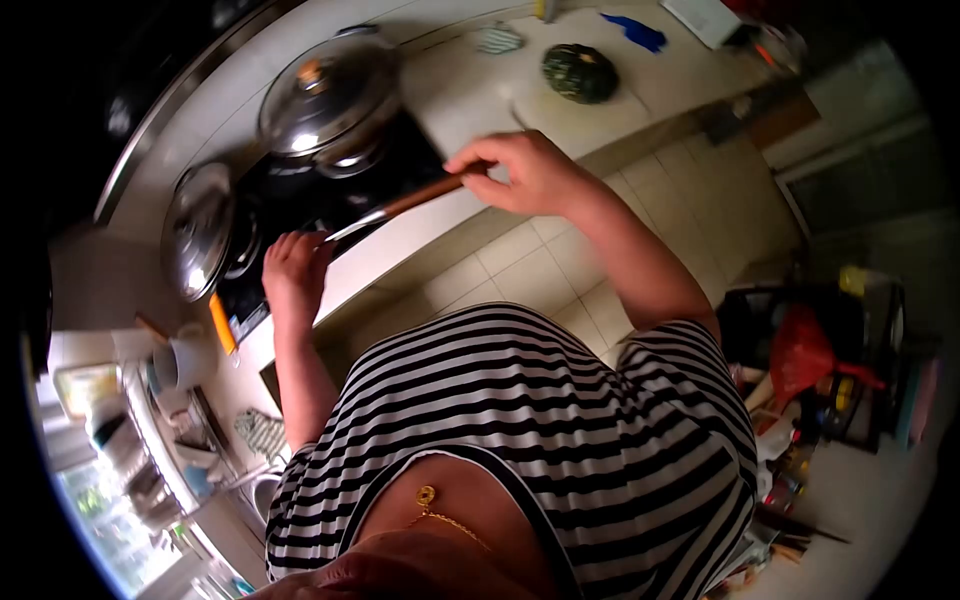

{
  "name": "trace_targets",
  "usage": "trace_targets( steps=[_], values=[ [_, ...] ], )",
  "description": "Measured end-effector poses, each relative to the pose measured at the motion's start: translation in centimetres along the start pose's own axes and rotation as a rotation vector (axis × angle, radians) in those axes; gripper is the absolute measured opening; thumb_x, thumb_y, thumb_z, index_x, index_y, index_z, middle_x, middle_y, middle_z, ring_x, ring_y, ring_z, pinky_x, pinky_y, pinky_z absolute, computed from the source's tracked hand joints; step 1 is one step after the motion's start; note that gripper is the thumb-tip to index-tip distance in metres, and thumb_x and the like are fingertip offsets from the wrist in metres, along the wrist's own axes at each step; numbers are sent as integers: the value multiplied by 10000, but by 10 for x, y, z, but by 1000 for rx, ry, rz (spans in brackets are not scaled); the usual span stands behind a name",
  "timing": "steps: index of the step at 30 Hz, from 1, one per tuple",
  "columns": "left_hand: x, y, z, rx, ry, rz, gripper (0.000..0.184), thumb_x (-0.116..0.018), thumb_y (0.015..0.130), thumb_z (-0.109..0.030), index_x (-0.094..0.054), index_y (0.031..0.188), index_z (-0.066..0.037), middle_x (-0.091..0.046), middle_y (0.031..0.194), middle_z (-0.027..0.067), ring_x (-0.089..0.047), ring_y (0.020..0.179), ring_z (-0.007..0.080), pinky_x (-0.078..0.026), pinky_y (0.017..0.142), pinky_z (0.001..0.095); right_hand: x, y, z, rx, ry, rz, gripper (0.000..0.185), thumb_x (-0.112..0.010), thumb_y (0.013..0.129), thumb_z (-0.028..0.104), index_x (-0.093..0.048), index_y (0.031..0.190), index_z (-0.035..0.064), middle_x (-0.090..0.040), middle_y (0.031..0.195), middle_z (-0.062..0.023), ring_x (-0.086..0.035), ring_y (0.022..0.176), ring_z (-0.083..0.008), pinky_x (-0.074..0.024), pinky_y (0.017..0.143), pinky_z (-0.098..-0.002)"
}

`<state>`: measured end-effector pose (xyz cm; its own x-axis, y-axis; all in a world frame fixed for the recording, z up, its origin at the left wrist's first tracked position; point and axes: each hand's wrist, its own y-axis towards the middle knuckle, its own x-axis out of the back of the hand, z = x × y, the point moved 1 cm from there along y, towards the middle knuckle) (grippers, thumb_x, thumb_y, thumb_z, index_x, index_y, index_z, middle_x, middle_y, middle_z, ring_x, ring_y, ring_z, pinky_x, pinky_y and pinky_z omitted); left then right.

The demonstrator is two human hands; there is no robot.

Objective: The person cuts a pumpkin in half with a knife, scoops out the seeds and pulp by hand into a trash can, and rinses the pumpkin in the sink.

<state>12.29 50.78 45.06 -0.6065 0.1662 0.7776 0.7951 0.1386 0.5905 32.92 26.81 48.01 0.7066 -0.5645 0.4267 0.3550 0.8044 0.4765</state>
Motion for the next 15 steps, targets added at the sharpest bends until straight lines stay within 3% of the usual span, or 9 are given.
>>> trace_targets(
  steps=[2, 5, 9, 10, 12, 13, 15],
  values=[
    [-45, 32, -45, -154, 8, 36, 105, -664, 720, -107, -638, 818, -133, -570, 719, 18, -563, 733, 224, -425, 665, 344, 47, -55, 4, -227, -488, 156, 252, -650, 804, 180, -599, 1024, 69, -656, 936, -111, -638, 796, -258, -502, 684, -345],
    [-120, 71, -101, -427, -70, 87, 110, -612, 706, -139, -637, 812, -160, -578, 745, -10, -559, 753, 185, -426, 669, 334, 86, -123, 9, -433, -730, 121, 296, -643, 804, 241, -573, 1043, 81, -642, 913, -129, -620, 806, -307, -496, 687, -369],
    [-192, 106, -182, -606, -254, 219, 140, -610, 676, -143, -636, 809, -179, -556, 706, -31, -564, 758, 174, -442, 758, 343, 109, -196, -18, -596, -806, 156, 303, -623, 825, 253, -550, 1066, 86, -633, 867, -112, -615, 777, -290, -486, 673, -361],
    [-207, 113, -194, -607, -258, 229, 140, -610, 676, -143, -636, 809, -179, -556, 706, -31, -564, 758, 174, -442, 758, 343, 114, -208, -24, -726, -660, 117, 291, -619, 827, 251, -550, 1057, 86, -623, 843, -115, -607, 763, -290, -479, 670, -359],
    [-233, 127, -213, -736, -223, 279, 177, -643, 708, -175, -637, 885, -180, -599, 864, -14, -564, 936, 192, -414, 891, 389, 127, -231, -40, -883, -461, 1, 267, -611, 837, 237, -546, 1040, 77, -610, 815, -120, -593, 715, -281, -468, 649, -348],
    [-242, 133, -221, -737, -226, 285, 177, -643, 708, -175, -637, 885, -180, -599, 864, -14, -564, 936, 192, -414, 891, 389, 131, -242, -52, -888, -456, 1, 267, -611, 837, 237, -546, 1040, 77, -610, 815, -120, -593, 715, -281, -468, 649, -348],
    [-256, 152, -232, -592, -341, 69, 294, -679, 742, -238, -624, 1025, -178, -576, 1110, 34, -484, 1150, 241, -345, 999, 451, 144, -262, -81, -920, -490, -247, 251, -620, 840, 214, -542, 1030, 70, -608, 817, -121, -594, 692, -267, -471, 643, -333]
  ],
)
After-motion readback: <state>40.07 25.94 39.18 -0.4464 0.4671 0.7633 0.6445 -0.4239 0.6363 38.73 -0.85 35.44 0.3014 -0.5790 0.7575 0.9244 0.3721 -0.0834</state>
